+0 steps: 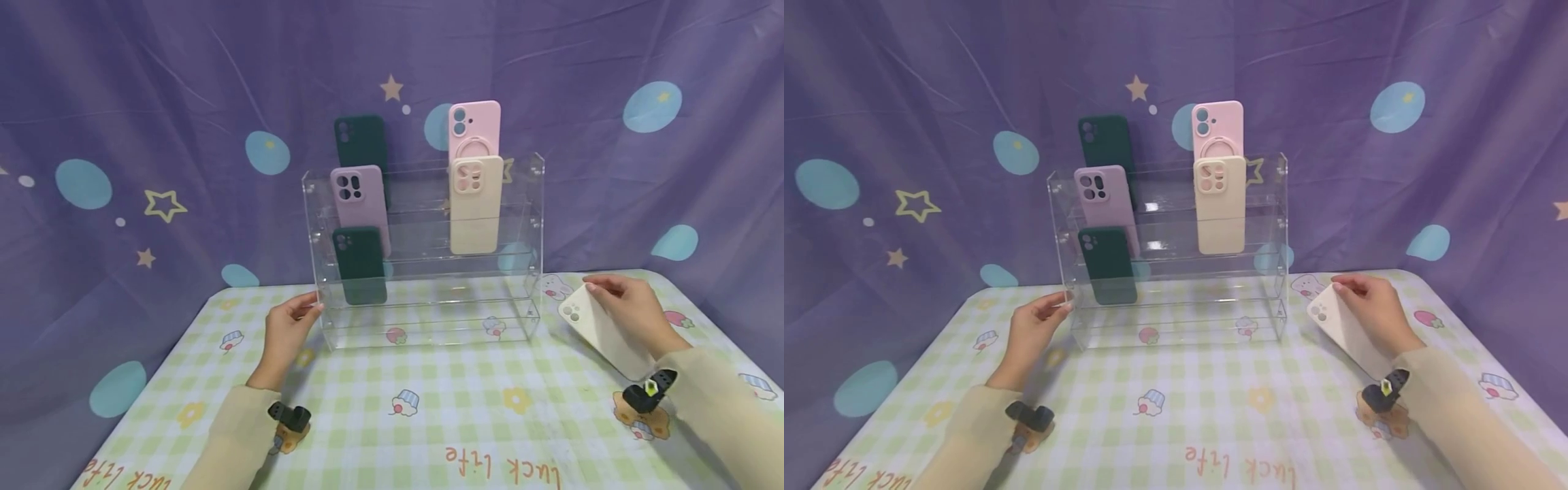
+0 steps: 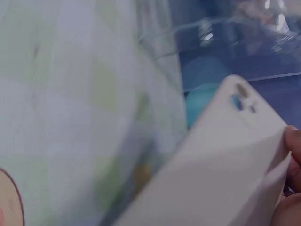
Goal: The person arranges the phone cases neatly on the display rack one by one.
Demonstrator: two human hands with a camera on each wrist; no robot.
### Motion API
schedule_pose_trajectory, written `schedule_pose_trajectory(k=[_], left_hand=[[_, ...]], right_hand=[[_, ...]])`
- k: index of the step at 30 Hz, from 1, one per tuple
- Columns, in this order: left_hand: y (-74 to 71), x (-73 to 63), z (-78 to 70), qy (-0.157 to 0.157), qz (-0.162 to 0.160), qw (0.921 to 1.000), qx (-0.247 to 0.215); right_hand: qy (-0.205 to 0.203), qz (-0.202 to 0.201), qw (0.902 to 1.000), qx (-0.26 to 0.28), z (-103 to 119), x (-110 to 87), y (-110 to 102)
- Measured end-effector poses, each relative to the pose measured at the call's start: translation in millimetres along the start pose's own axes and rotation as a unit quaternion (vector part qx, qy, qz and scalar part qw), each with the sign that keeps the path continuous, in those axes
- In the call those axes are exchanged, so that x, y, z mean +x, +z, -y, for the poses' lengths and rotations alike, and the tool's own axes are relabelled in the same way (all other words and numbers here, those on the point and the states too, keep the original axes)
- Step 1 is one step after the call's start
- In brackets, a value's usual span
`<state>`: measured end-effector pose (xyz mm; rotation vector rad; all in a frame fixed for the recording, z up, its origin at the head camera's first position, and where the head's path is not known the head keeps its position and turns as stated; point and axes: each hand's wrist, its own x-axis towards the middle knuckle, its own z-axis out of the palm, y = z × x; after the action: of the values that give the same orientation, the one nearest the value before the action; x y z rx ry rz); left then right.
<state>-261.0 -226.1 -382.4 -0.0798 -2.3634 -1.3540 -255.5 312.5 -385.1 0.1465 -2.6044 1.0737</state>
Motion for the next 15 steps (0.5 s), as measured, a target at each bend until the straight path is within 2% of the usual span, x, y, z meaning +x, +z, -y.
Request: schedule_pose_trajectory(k=[10,13,15], left_hand=[[0.0,0.6,1.0,-0.001,-0.002,1.0000,0.005],[0.0,0.4,0.4,-0.003,-0.001,1.0000,0.006],[0.0,0.2,0.0,-0.003,0.001,1.0000,0.007]], right_hand=[[0.005,0.023,0.9994,-0.024,42,-11.5,-28],[0.003,0.023,0.9997,0.006,57,-13.1,-37],[0.002,0.019,0.9986,0.050,68,-13.8,-43]])
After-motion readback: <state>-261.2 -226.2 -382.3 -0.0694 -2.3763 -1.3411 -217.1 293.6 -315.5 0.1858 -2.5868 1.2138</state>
